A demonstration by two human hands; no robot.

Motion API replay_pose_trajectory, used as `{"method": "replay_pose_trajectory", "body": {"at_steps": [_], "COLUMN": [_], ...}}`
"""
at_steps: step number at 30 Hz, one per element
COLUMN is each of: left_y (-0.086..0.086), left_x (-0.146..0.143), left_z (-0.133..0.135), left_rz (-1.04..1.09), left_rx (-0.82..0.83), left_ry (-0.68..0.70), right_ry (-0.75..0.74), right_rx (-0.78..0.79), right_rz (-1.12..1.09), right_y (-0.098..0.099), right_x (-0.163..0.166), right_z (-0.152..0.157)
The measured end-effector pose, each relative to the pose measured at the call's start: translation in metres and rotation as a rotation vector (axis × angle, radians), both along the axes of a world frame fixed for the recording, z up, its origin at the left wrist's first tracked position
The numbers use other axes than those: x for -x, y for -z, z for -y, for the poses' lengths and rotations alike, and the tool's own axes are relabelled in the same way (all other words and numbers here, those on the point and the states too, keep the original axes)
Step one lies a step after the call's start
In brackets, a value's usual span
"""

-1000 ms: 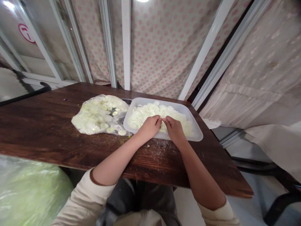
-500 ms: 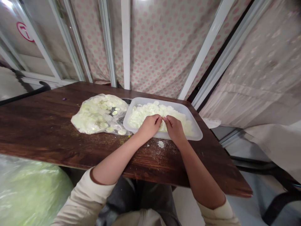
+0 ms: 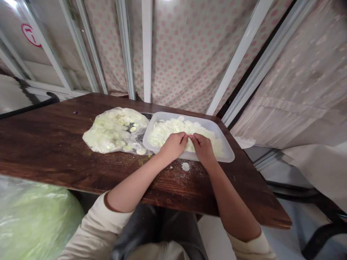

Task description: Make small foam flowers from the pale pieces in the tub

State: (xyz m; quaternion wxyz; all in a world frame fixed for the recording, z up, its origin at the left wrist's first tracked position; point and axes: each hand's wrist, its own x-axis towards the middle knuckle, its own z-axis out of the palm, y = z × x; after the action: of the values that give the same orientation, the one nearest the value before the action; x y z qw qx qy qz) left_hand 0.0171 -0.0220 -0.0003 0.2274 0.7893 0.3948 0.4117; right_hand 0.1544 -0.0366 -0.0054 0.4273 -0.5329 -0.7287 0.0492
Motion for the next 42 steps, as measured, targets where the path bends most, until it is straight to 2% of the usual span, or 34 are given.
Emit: {"method": "replay_pose_trajectory", "body": {"at_steps": [7,12,18,24,32,37,42], "left_y": [0.0017,0.0047,0.0039,0.0041,0.0022,0.0044,0.0064], "left_x": [0.0001,0.0001,-0.0002,-0.0004,0.0010,-0.0004,-0.0001], "left_z": [-0.0012,-0.0022,-0.0015,-0.0006,0.0005,-0.0017,-0.0008], "left_rz": [-0.057,-0.084,-0.080,-0.089,-0.048,-0.061,-0.060], "left_rx": [-0.038,-0.065,-0.057,-0.071,-0.048,-0.088,-0.083], "left_ry": [-0.005,0.006,-0.001,0.000,0.011,-0.003,0.005], "right_ry": [-0.050,-0.021,0.047,-0.067,0.005,-0.063,-0.055], "right_rx": [-0.100,-0.067,-0.010,-0.066,0.003,-0.088,-0.035], "right_rz": [-0.010,0.040,-0.014,0.021,-0.032,-0.007,0.021], "right_y": [0.0012,0.0008,0.0015,0.0003,0.0020,0.0001,-0.0012], "right_x": [-0.0008,-0.0013,0.0001,-0.0003,-0.0012,-0.0006,-0.0018], "right_z": [-0.0030,-0.0013,-0.0002,-0.0010,-0.0013,-0.0016,0.0001]}}
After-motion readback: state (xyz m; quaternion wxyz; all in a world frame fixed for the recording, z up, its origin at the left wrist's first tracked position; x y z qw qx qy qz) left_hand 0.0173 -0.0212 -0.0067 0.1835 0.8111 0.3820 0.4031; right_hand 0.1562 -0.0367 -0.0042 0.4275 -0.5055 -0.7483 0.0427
